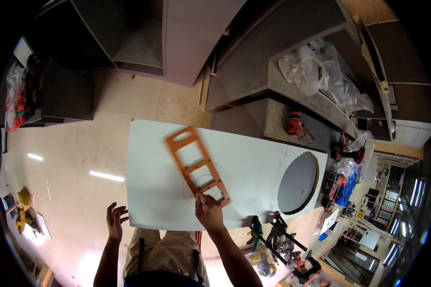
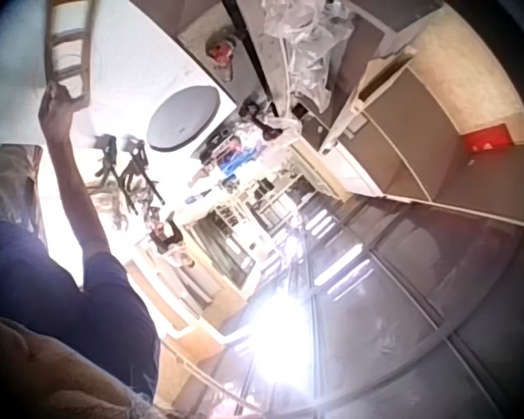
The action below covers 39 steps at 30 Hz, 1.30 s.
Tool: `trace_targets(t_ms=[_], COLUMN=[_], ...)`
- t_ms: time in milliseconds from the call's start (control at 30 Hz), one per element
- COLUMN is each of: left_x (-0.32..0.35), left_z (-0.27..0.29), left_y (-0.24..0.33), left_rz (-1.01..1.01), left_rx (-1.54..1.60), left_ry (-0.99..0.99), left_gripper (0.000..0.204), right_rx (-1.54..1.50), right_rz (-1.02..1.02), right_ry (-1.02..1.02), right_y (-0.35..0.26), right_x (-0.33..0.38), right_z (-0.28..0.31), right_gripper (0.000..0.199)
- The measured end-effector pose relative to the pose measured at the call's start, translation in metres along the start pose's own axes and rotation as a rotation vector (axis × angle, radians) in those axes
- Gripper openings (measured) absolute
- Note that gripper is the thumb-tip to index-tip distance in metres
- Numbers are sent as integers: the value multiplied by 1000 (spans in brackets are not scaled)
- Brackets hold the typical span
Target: The person uses a cordless drill and a wooden template to mark and drill holes in a white countertop. They position the template, drill pilot holes, and then use a pencil to mark additional locations on the countertop.
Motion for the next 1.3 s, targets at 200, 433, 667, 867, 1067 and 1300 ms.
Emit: trace_targets(t_ms=[200, 433, 667, 867, 1067, 1300], left_x=[2, 3, 2, 4, 8, 8], left_z=[-2, -8, -8, -6, -6, -8], left_y=[-3, -3, -2, -3, -2, -10], left_rz=[-7, -8, -21, -14, -21, -39], left_rx=[19, 34, 34, 20, 27, -19], left_ry=[-8, -45, -52, -34, -37, -43], left_gripper=[51, 51, 53, 54, 52, 53], right_rx=[40, 94, 37, -11, -103, 48], right_rz=[-88, -161, -175, -61, -17, -93], right_ry=[-20, 112, 85, 30, 182, 237], right_y=[27, 51, 30, 1, 17, 50], right_x=[-54, -21, 33, 5, -45, -37], right_z=[12, 52, 25, -2, 8, 44], right_gripper=[10, 18, 10, 10, 8, 12])
Point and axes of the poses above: each hand's wrist, its own x-axis away from the middle knuckle, its own z-axis out of the back of the hand, y = z × x, the point moved 6 cm from there along -x, towards the middle knuckle, and after that the axes turned 13 degrees about z, right-handed, at the moved point
